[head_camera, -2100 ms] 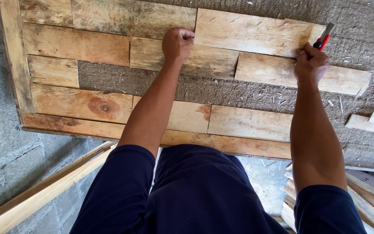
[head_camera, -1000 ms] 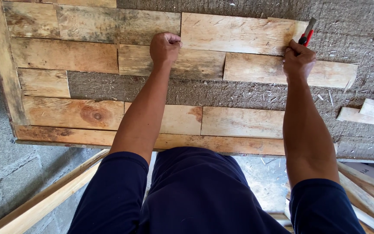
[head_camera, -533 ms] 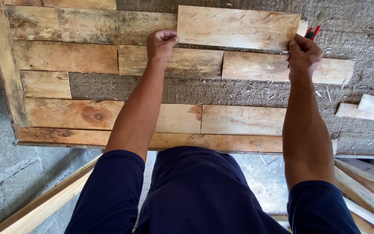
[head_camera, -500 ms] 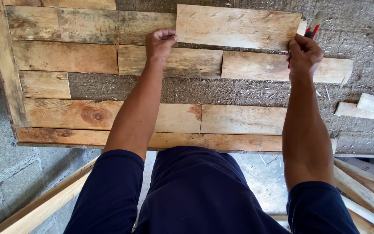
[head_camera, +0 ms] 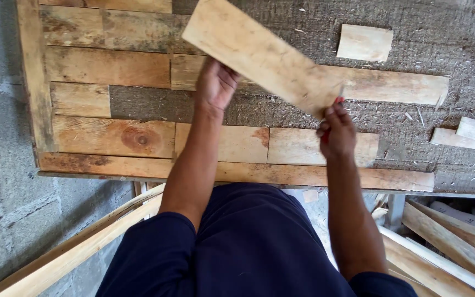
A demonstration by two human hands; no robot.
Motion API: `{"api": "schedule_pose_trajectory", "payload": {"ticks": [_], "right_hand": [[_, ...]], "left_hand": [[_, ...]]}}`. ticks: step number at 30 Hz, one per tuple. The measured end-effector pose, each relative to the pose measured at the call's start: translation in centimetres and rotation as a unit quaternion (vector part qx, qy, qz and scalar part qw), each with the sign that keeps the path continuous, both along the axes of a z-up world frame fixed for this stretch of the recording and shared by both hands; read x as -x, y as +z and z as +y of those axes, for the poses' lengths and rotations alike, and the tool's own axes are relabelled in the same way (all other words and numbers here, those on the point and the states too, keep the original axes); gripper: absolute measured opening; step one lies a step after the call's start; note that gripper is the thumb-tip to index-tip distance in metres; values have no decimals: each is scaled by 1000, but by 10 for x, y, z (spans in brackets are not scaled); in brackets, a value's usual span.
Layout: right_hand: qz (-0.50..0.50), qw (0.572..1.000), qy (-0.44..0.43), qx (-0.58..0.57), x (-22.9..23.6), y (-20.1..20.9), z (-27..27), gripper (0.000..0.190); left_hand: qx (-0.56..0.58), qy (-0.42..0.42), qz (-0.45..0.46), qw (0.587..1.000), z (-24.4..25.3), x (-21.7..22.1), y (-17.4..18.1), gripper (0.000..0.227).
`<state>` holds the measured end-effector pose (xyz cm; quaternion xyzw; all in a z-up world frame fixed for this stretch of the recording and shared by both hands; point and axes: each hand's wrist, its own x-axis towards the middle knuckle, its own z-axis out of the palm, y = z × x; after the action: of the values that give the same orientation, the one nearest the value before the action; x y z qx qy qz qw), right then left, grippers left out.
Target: Measuring, cutting, and arranging thin wood planks on a workbench to create a decorative surface or panel.
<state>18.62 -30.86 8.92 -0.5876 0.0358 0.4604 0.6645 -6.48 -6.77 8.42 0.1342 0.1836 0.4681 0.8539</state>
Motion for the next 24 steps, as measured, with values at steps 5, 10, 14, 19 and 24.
{"api": "schedule_pose_trajectory", "payload": {"ticks": [5, 10, 14, 19, 24], "right_hand": [[127, 991, 51, 11, 92, 8, -11, 7], [191, 974, 118, 25, 150, 8, -19, 7], [188, 963, 180, 64, 167, 11, -16, 11], [100, 966, 217, 95, 169, -10, -30, 31], [44, 977, 191, 84, 167, -23, -57, 29]], "left_hand": [[31, -52, -67, 996, -44, 24, 58, 50], [55, -42, -103, 992, -57, 71, 17, 48], [-12, 23, -15, 1000, -45, 97, 10, 22], [0, 161, 399, 903, -18, 97, -56, 21], [-17, 164, 563, 810, 2, 83, -106, 25]]}}
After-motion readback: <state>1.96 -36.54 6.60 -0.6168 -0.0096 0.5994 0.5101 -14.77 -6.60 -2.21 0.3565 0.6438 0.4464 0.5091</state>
